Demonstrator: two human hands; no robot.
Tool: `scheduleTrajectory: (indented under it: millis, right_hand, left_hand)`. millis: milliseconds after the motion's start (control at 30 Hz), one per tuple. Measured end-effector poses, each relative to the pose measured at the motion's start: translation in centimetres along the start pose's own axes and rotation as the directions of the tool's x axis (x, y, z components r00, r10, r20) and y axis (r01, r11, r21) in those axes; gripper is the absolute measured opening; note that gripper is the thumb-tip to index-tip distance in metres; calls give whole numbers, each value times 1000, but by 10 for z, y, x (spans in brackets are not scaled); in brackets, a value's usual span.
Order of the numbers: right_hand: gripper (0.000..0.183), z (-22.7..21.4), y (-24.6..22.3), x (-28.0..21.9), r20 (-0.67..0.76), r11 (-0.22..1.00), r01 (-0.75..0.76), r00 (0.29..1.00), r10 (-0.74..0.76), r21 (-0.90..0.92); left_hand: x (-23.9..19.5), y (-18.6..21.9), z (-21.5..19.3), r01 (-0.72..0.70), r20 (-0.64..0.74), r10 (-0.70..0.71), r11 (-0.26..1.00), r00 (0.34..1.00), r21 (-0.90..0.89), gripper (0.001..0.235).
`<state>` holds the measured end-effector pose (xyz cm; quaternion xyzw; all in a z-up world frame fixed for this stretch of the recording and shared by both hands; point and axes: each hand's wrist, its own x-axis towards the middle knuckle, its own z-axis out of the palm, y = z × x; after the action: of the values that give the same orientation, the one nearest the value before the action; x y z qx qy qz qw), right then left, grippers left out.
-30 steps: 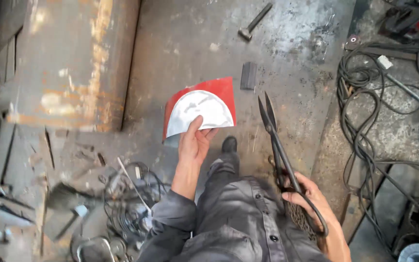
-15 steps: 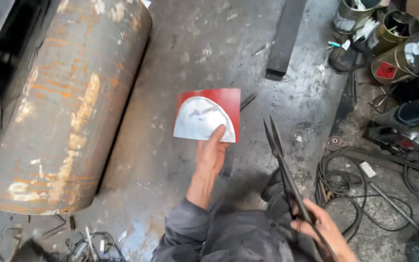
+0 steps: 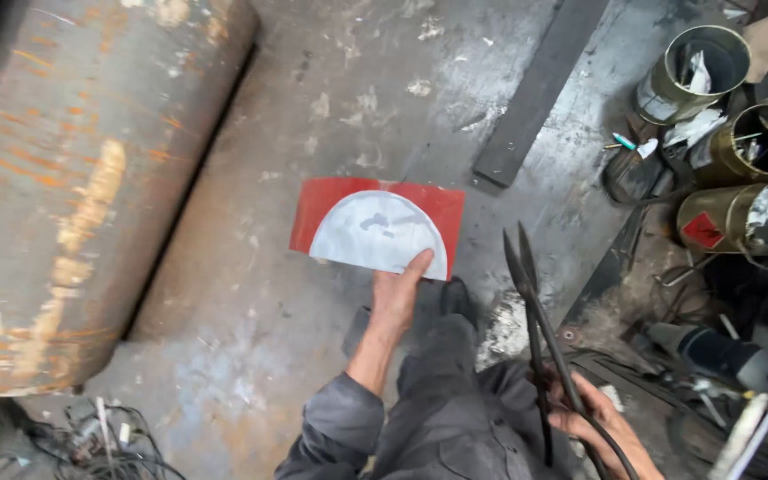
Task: The person uses metal shears to cut a red metal sheet along a curved paper template, rotating the sheet by hand to follow the outline. After completing the semi-circular cut, the person sets the shears down on the metal workbench.
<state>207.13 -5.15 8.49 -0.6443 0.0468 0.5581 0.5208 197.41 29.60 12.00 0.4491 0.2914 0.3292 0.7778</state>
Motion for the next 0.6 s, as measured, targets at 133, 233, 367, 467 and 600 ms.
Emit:
scheduleTrajectory:
  millis: [133, 233, 367, 467, 600]
  right_hand:
    - [76, -23, -64, 51, 59, 995, -103, 993, 102, 4]
    - [74, -37, -97, 118, 57, 951, -309, 949, 309, -10]
    - [62, -71, -99, 254, 205, 969, -178, 956, 211, -169]
    - [44, -102, -84, 378, 334, 959, 40, 941, 59, -281]
    - [42, -143, -58, 511, 303, 973, 71, 953, -1, -220]
  left_hand:
    - [54, -29, 14, 92, -97, -95, 995, 991, -36, 41]
    - [85, -55, 17, 212, -258, -197, 977, 946, 31, 41]
    - [140, -136, -12, 334, -376, -251, 927, 892, 172, 26]
    - [191, -221, -40, 272, -401, -171, 939, 900, 211, 29]
    - [264, -351, -55, 261, -402, -176, 951, 898, 166, 29]
